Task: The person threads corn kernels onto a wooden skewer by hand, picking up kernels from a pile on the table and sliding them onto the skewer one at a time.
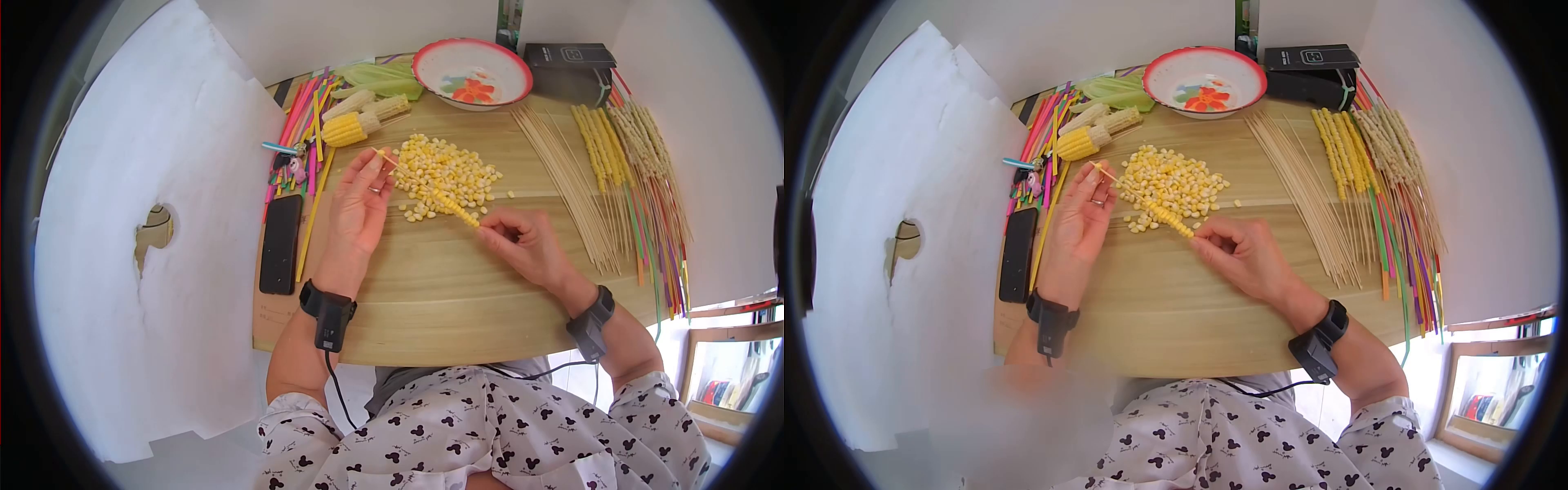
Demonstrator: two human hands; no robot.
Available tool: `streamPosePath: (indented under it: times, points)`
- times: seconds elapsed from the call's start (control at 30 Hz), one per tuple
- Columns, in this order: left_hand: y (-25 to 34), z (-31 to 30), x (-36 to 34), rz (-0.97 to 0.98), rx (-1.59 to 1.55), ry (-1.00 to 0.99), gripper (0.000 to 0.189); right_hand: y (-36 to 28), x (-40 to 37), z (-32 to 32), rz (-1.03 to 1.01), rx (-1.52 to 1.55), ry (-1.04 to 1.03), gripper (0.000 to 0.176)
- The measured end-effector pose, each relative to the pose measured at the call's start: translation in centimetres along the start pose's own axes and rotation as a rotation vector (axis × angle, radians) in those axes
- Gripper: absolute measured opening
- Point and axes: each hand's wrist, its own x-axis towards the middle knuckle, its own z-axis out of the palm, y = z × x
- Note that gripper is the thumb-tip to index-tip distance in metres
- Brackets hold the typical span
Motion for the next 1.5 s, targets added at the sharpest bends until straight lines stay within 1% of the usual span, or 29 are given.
streamPosePath:
  times: [0.07,0.13,0.17,0.23,0.33,0.47,0.53,0.67,0.77,0.83,0.93,1.03,1.17,1.23,1.27,1.33,1.37,1.43,1.47,1.5]
  points:
    - [0.3,0.2,-0.1,-0.011,-0.015,-0.007,0.02,0.0,0.0,0.0,-0.008,0.005,-0.003,0.013]
    - [0.6,0.5,-0.2,-0.077,-0.061,0.016,0.022,0.0,0.0,0.0,0.002,0.032,-0.008,0.013]
    - [0.5,0.1,0.0,-0.078,-0.061,0.017,0.022,0.0,0.0,0.0,0.003,0.033,-0.009,0.013]
    - [0.2,-0.6,0.4,-0.113,-0.071,-0.066,0.024,0.0,0.0,0.0,0.007,0.061,-0.02,0.013]
    - [0.1,-0.5,0.4,-0.144,-0.066,-0.021,0.024,-0.2,-0.1,-0.1,0.024,0.053,-0.024,0.013]
    - [-0.2,-0.1,0.1,-0.163,-0.06,-0.017,0.023,-0.5,-0.1,-0.2,0.042,0.059,0.002,0.013]
    - [-0.8,0.1,-0.3,-0.221,-0.053,-0.095,0.021,-0.5,0.0,-0.3,0.053,0.058,-0.013,0.013]
    - [-1.8,1.3,-1.4,-0.291,-0.009,-0.115,0.022,-0.6,0.0,-0.4,0.063,0.062,0.001,0.013]
    - [-2.2,1.3,-1.8,-0.267,0.029,-0.157,0.022,-0.4,0.0,-0.4,0.059,0.079,-0.004,0.013]
    - [-2.3,1.3,-1.8,-0.244,0.059,-0.197,0.022,-0.2,0.1,-0.4,0.002,0.061,0.009,0.013]
    - [-2.7,1.6,-2.1,-0.272,0.051,-0.206,0.024,-0.1,0.1,-0.4,-0.021,0.049,0.02,0.013]
    - [-2.7,1.5,-2.1,-0.252,0.106,-0.195,0.025,-0.2,0.0,-0.4,0.028,0.085,0.022,0.013]
    - [-2.3,2.0,-2.2,-0.253,0.12,-0.196,0.025,0.1,0.2,-0.5,0.018,0.063,0.02,0.013]
    - [-1.7,2.7,-2.3,-0.161,0.273,-0.148,0.024,0.5,0.3,-0.5,0.018,0.117,0.062,0.014]
    - [-1.5,2.6,-2.2,-0.166,0.273,-0.149,0.024,0.7,0.4,-0.6,0.023,0.117,0.065,0.014]
    - [-1.0,2.3,-1.9,0.099,0.732,-0.132,0.019,1.1,0.7,-0.9,0.002,0.134,0.149,0.014]
    - [-0.9,2.1,-1.9,0.093,0.734,-0.133,0.019,1.2,0.8,-1.1,0.006,0.138,0.152,0.014]
    - [-0.8,2.0,-1.8,0.252,1.17,-0.192,0.014,1.0,0.8,-1.2,0.042,0.15,0.176,0.014]
    - [-0.8,2.2,-2.0,0.248,1.172,-0.196,0.014,0.7,0.7,-1.3,0.047,0.152,0.18,0.014]
    - [-0.9,2.6,-2.3,0.319,1.274,-0.249,0.014,0.5,0.7,-1.3,0.055,0.142,0.173,0.014]
